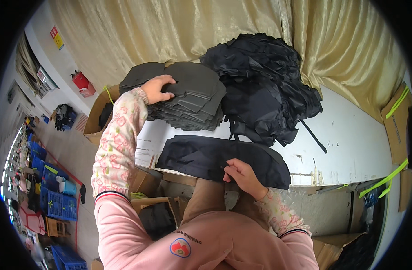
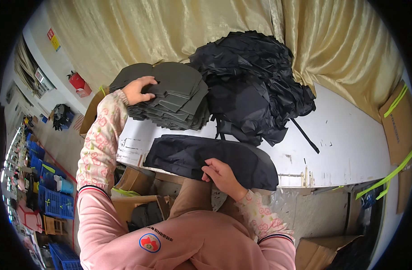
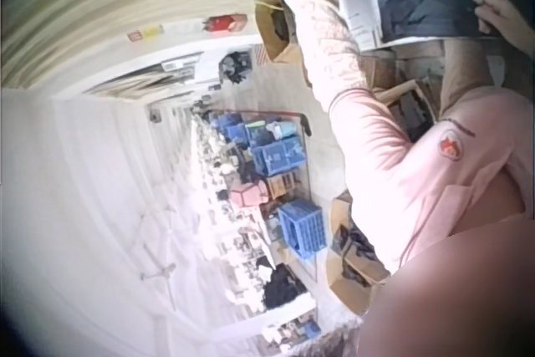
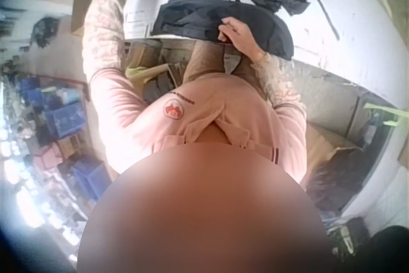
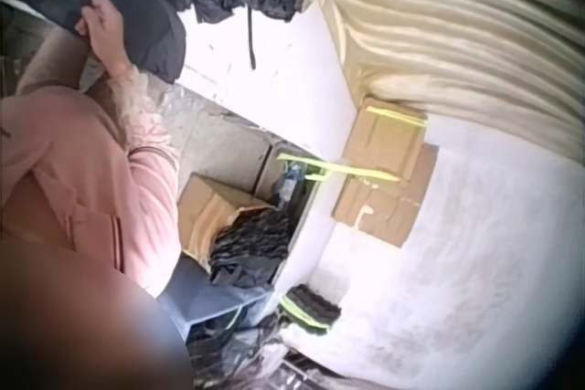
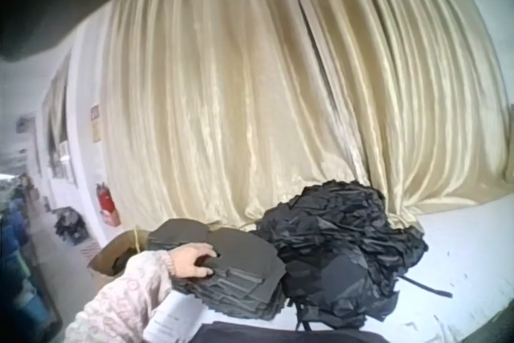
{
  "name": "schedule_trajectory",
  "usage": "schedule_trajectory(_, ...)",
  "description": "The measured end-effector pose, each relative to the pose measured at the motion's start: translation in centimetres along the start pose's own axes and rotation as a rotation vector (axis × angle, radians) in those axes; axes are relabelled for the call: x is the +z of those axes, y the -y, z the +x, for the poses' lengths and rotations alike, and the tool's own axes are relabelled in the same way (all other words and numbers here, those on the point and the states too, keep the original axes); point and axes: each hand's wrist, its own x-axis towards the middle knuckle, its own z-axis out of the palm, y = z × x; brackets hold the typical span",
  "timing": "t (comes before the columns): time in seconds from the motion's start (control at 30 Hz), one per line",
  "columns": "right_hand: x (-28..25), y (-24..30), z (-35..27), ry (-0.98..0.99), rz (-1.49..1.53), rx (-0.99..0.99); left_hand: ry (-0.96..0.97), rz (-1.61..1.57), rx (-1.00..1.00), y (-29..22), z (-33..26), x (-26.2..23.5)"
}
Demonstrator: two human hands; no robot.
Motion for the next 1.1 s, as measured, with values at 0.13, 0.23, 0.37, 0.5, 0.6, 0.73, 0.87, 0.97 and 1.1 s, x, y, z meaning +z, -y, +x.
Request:
schedule_trajectory(0.13,-0.4,0.0,-0.1,-0.092,-0.073,-0.076,-0.422,-0.338,0.043,-3.7,-2.5,-1.2)
schedule_trajectory(0.23,-0.4,1.9,0.1,-0.2,-0.135,-0.19,-0.709,-0.744,0.018,-11.9,-4.6,0.4)
schedule_trajectory(0.37,1.4,5.6,0.8,-0.23,-0.255,-0.39,-0.604,-0.98,-0.114,-16.9,-9.3,7.9)
schedule_trajectory(0.5,1.9,6.0,1.3,-0.22,-0.381,-0.387,-0.505,-1.36,-0.159,-19.7,-9.7,13.7)
schedule_trajectory(0.6,2.0,5.3,1.0,-0.25,-0.275,-0.337,-0.524,-1.306,-0.146,-20.0,-9.7,15.7)
schedule_trajectory(0.73,1.9,4.3,0.8,-0.228,-0.203,-0.313,-0.434,-1.279,-0.151,-20.4,-9.8,16.3)
schedule_trajectory(0.87,1.6,4.2,0.5,-0.205,-0.12,-0.218,-0.297,-1.177,-0.037,-21.3,-9.6,15.5)
schedule_trajectory(0.97,-0.5,2.8,0.8,-0.168,-0.532,-0.461,-0.271,-0.866,0.079,-20.8,-9.3,14.9)
schedule_trajectory(1.1,-4.3,8.8,-1.0,0.254,-0.672,-0.315,-0.318,-0.208,0.271,-19.3,-8.9,12.2)
